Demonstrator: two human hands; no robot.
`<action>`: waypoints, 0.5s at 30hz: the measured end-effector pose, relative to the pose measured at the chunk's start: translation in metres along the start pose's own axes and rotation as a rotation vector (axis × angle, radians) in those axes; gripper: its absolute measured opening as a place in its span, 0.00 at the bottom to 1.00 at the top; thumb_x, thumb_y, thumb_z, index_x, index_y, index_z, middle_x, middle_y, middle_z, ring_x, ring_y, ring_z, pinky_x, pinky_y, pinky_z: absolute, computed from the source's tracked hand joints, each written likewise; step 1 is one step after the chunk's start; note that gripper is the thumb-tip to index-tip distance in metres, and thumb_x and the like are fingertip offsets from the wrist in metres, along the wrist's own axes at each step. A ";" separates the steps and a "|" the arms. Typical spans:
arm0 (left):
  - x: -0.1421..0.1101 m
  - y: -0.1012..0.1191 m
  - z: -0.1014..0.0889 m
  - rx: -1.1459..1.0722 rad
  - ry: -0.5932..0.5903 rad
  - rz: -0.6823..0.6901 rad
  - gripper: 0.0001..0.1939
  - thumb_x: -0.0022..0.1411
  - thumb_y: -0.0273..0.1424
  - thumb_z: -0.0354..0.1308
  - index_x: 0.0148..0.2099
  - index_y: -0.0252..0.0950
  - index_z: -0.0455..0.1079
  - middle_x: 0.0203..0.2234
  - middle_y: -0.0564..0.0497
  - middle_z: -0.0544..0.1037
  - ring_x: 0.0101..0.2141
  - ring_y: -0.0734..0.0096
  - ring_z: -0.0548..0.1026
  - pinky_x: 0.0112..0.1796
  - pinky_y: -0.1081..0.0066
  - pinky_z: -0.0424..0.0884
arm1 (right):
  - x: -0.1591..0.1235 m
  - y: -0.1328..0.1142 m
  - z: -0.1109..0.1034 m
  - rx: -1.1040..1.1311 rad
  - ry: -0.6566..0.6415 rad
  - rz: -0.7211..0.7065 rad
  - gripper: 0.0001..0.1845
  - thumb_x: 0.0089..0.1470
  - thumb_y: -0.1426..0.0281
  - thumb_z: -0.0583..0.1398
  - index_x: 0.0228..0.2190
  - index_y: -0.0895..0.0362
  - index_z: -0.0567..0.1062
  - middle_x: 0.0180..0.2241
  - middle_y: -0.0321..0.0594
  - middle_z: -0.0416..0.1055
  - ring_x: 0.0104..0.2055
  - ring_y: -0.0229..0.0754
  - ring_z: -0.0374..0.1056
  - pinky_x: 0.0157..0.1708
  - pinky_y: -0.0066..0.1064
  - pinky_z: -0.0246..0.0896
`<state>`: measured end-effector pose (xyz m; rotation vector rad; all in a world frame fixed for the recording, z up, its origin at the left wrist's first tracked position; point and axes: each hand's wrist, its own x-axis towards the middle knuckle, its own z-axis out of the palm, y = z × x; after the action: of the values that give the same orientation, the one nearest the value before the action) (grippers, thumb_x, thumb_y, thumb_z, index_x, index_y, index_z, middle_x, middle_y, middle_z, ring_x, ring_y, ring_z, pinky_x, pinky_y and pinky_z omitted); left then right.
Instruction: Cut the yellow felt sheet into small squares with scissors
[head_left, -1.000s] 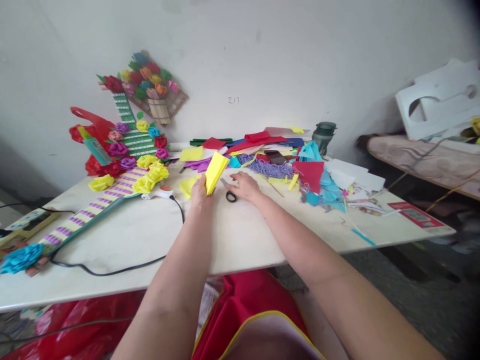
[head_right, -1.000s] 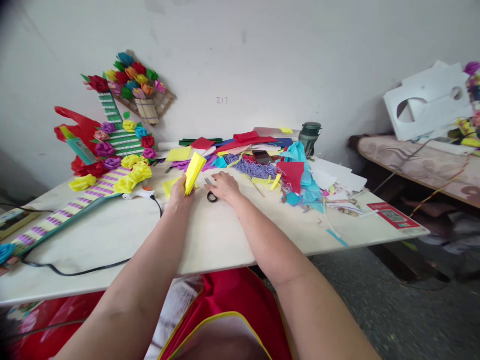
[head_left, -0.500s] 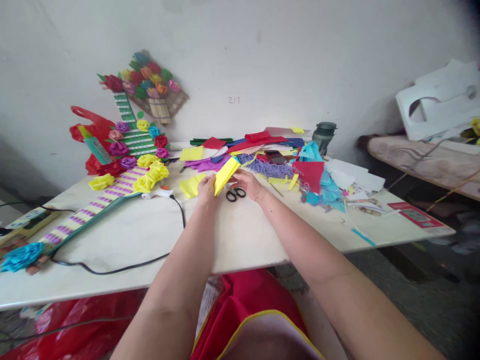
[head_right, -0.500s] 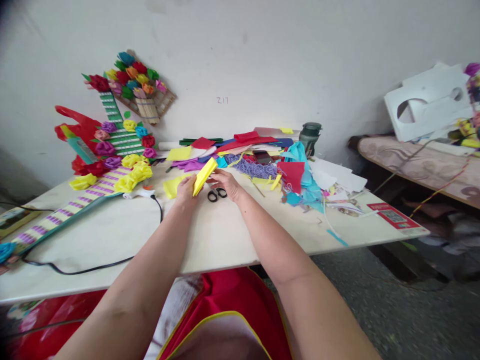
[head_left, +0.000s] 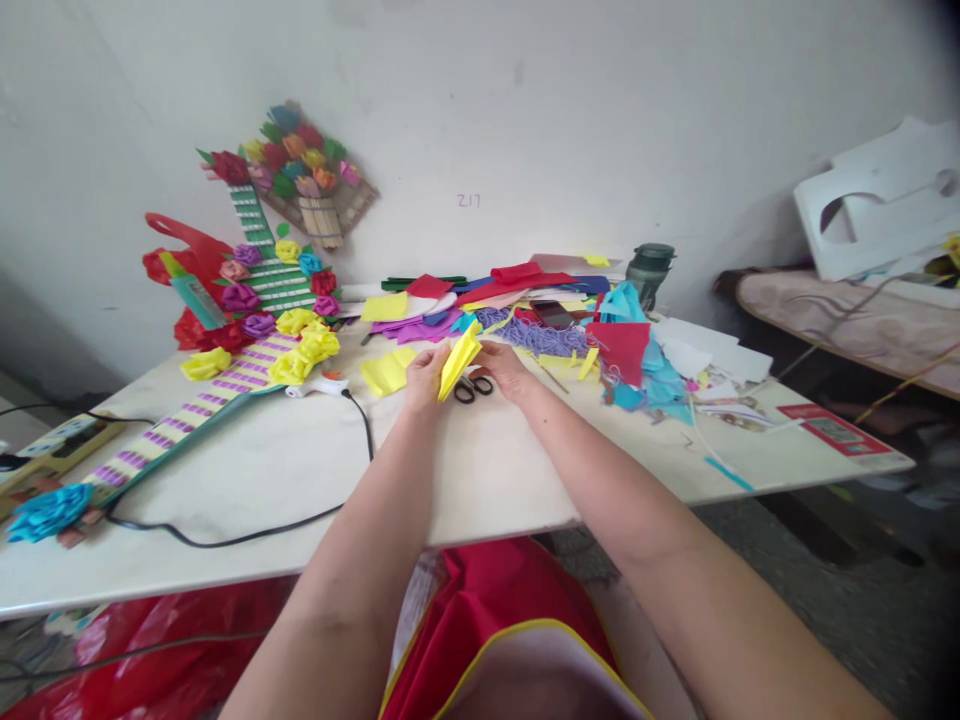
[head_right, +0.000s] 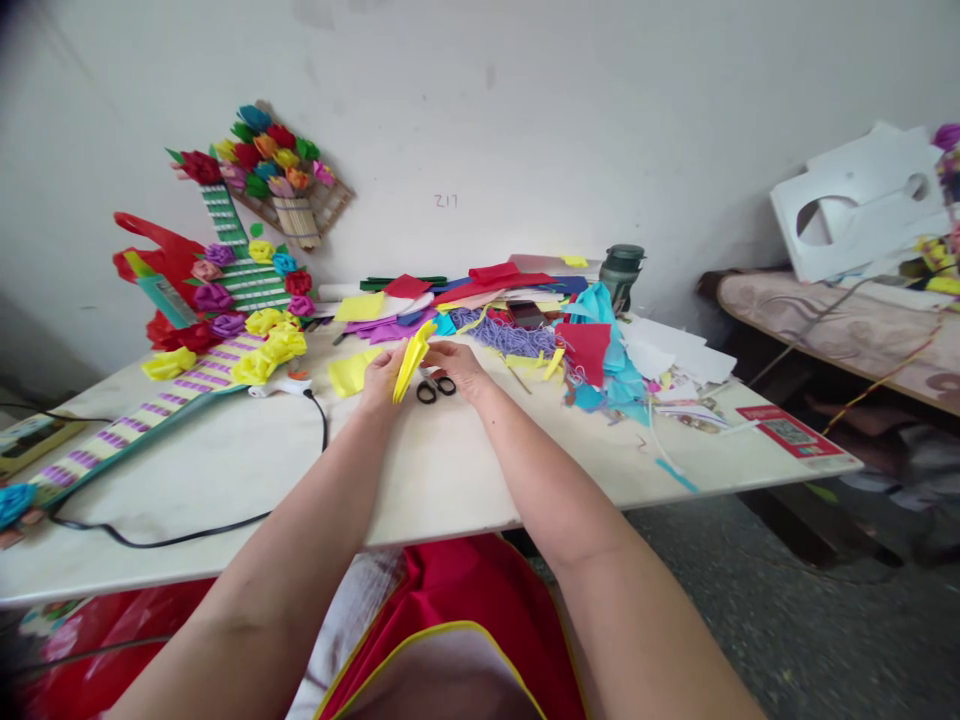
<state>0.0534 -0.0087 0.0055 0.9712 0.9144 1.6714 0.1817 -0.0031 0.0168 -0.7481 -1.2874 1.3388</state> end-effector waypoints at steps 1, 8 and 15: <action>-0.001 0.001 0.001 0.000 -0.014 -0.010 0.21 0.38 0.45 0.65 0.22 0.32 0.65 0.13 0.57 0.66 0.15 0.83 0.61 0.17 0.78 0.56 | 0.000 0.000 0.000 -0.002 0.013 -0.002 0.14 0.31 0.65 0.66 0.25 0.58 0.75 0.25 0.36 0.72 0.29 0.37 0.68 0.23 0.25 0.61; -0.010 0.010 0.006 0.056 -0.091 -0.220 0.15 0.44 0.37 0.63 0.23 0.32 0.64 0.11 0.55 0.65 0.12 0.82 0.60 0.15 0.78 0.53 | 0.001 0.001 0.001 -0.123 0.069 -0.019 0.13 0.34 0.62 0.65 0.22 0.59 0.74 0.21 0.36 0.71 0.28 0.37 0.68 0.23 0.25 0.62; -0.013 0.012 0.008 0.062 -0.191 -0.269 0.17 0.45 0.41 0.61 0.26 0.31 0.65 0.11 0.54 0.64 0.11 0.82 0.60 0.12 0.79 0.49 | 0.006 0.006 -0.002 -0.383 0.181 -0.101 0.12 0.41 0.63 0.61 0.17 0.59 0.72 0.18 0.37 0.69 0.24 0.37 0.67 0.22 0.27 0.61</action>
<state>0.0595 -0.0233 0.0174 0.9841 0.9279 1.3081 0.1812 0.0041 0.0120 -1.0284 -1.4306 0.9295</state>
